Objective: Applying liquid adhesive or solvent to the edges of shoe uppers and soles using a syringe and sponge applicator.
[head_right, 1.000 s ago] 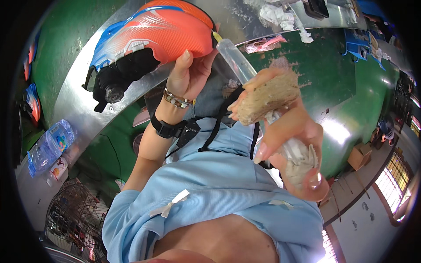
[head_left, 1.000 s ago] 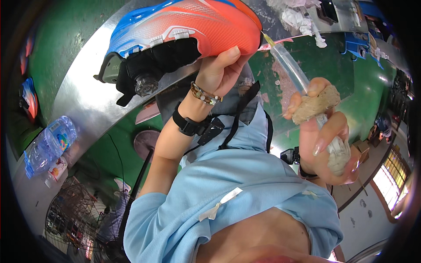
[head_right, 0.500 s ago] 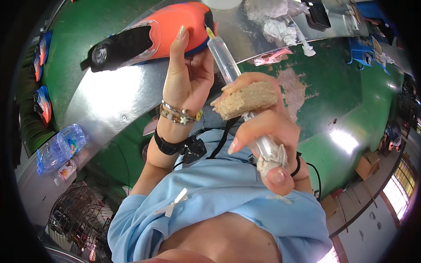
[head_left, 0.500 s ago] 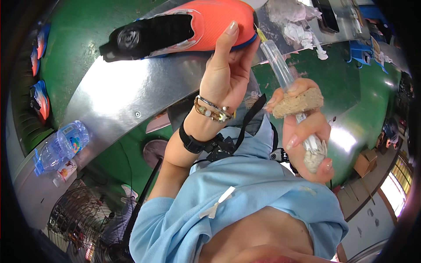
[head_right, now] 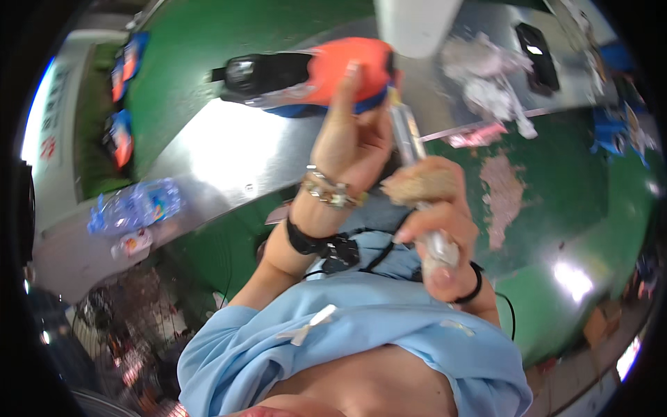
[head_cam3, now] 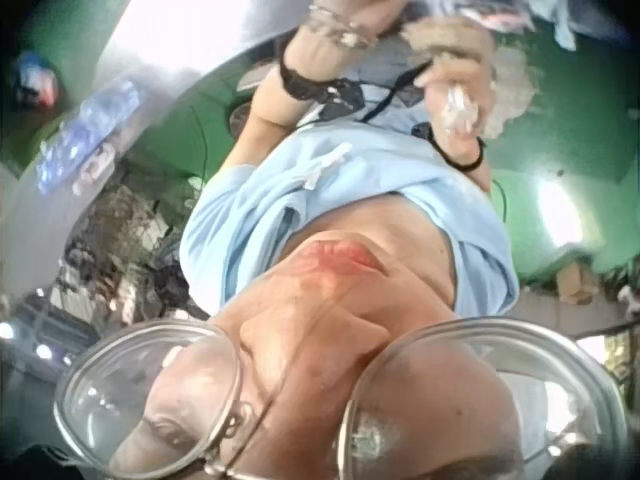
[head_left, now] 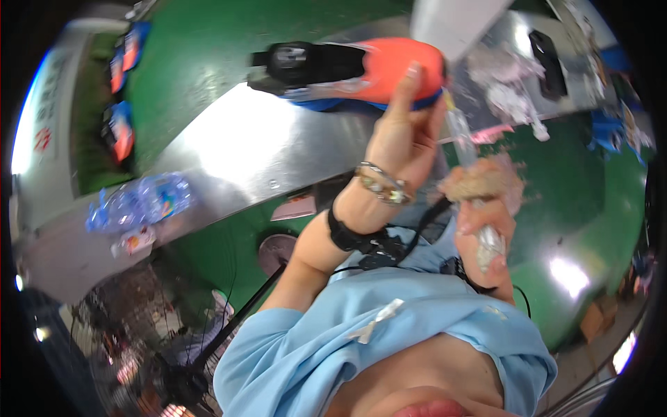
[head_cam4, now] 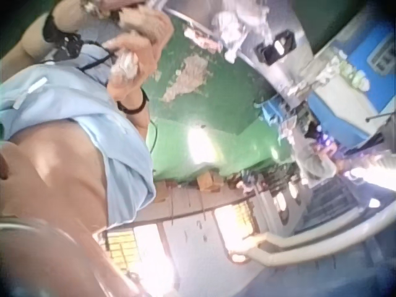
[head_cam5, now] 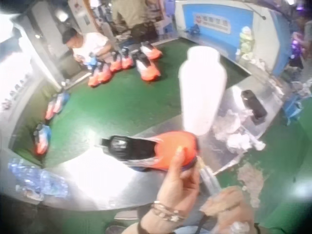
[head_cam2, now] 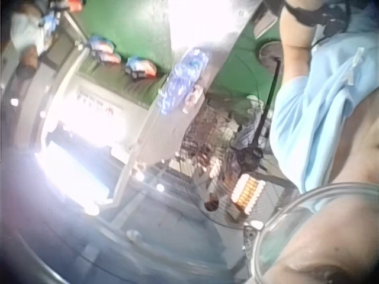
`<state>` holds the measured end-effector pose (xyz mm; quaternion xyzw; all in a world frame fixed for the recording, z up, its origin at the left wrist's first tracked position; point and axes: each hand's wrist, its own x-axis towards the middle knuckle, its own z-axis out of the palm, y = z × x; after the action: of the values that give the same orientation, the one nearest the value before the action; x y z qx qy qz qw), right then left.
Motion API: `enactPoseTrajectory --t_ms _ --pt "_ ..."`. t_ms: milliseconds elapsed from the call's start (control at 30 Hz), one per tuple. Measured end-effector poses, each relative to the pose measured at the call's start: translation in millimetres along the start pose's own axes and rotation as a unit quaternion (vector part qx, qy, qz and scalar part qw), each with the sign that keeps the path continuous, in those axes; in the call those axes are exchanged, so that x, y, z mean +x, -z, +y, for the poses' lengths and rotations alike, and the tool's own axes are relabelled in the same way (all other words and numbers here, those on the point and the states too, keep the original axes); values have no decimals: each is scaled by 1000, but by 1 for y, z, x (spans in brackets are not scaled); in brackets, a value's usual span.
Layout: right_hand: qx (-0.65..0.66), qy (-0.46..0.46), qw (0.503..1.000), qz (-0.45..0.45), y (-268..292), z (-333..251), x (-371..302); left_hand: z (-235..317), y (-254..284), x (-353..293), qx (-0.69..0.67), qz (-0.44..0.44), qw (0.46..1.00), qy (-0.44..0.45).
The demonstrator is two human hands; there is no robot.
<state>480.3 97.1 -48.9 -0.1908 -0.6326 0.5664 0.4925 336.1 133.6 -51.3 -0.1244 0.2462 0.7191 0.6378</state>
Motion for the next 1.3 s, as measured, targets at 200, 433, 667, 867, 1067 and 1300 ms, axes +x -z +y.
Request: enactPoseTrajectory --t_ms 200,433,667,867,1067,1300 --pt "17 60 994 92 11 3 10 48 22 22 121 36 990 -63" --pt "-323 -16 917 -234 52 4 33 300 79 68 117 214 898 -367" --pt "-328 102 889 -301 32 10 60 332 96 -15 242 88 872 -416" --pt "-385 237 806 -382 32 2 78 211 97 -205 505 51 791 -343" --pt "-387 92 783 -478 51 -13 89 125 141 -366 471 279 724 -419" --pt "-414 114 758 -491 70 4 86 68 138 -459 457 330 635 -529"
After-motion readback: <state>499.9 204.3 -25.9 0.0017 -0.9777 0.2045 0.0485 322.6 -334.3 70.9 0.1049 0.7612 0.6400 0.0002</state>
